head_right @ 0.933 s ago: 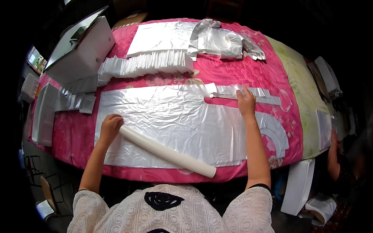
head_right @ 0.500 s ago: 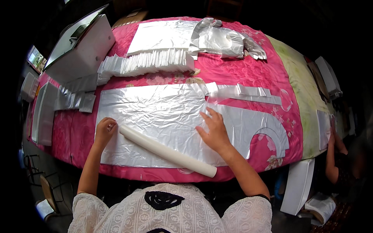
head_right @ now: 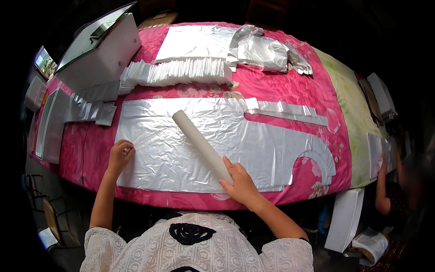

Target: The person wraps small white rectangular items in clear plastic film. They unroll the film, place an item on it, fold the film over the item, and place the wrapped unit into a growing stack on the table.

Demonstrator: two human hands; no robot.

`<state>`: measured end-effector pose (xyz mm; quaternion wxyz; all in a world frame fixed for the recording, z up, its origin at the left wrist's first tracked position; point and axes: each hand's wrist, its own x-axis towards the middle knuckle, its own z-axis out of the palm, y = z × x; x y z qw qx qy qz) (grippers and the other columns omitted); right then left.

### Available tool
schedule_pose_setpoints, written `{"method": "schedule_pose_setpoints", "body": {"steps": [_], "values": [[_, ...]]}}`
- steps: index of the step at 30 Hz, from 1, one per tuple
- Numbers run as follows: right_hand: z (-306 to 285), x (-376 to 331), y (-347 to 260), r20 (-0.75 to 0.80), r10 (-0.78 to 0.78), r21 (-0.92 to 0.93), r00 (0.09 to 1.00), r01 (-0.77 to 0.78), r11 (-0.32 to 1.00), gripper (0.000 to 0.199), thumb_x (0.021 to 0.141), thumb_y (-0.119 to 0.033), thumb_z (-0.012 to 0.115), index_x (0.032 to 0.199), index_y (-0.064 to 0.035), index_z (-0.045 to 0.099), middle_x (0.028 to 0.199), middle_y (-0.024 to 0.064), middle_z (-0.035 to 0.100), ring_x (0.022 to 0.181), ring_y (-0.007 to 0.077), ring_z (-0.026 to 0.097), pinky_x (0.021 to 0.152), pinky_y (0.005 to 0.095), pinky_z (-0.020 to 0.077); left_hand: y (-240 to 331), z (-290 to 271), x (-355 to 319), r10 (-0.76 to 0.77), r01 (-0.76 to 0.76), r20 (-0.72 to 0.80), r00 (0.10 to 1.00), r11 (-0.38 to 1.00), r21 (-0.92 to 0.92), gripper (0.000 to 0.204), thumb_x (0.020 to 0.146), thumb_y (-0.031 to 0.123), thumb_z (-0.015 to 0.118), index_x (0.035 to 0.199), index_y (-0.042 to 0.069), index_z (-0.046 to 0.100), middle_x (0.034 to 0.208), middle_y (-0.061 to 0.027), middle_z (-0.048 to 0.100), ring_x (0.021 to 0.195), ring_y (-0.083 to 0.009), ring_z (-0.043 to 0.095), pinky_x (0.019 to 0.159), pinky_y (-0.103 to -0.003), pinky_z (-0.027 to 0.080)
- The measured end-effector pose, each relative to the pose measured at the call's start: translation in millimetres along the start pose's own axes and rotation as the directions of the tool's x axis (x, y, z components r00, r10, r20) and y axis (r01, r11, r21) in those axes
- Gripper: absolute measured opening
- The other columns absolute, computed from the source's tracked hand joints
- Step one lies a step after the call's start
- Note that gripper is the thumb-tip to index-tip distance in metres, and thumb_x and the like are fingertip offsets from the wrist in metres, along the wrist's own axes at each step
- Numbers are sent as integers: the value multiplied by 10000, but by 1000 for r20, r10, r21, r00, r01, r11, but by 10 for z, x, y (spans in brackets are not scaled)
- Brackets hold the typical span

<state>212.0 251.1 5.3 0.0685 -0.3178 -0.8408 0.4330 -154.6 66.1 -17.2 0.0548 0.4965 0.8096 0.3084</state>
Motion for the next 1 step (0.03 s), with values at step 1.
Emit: {"method": "schedule_pose_setpoints", "body": {"steps": [1], "values": [[-3, 5, -9, 1, -4, -3, 1000, 4, 1000, 748, 742, -165, 685, 1382, -34, 319, 1094, 180, 519, 1018, 288, 515, 896, 363, 415, 6, -15, -19, -15, 15, 5, 1000, 1000, 6, 73, 720, 24, 658, 763, 13, 600, 836, -84, 612, 754, -232, 603, 659, -302, 487]]}}
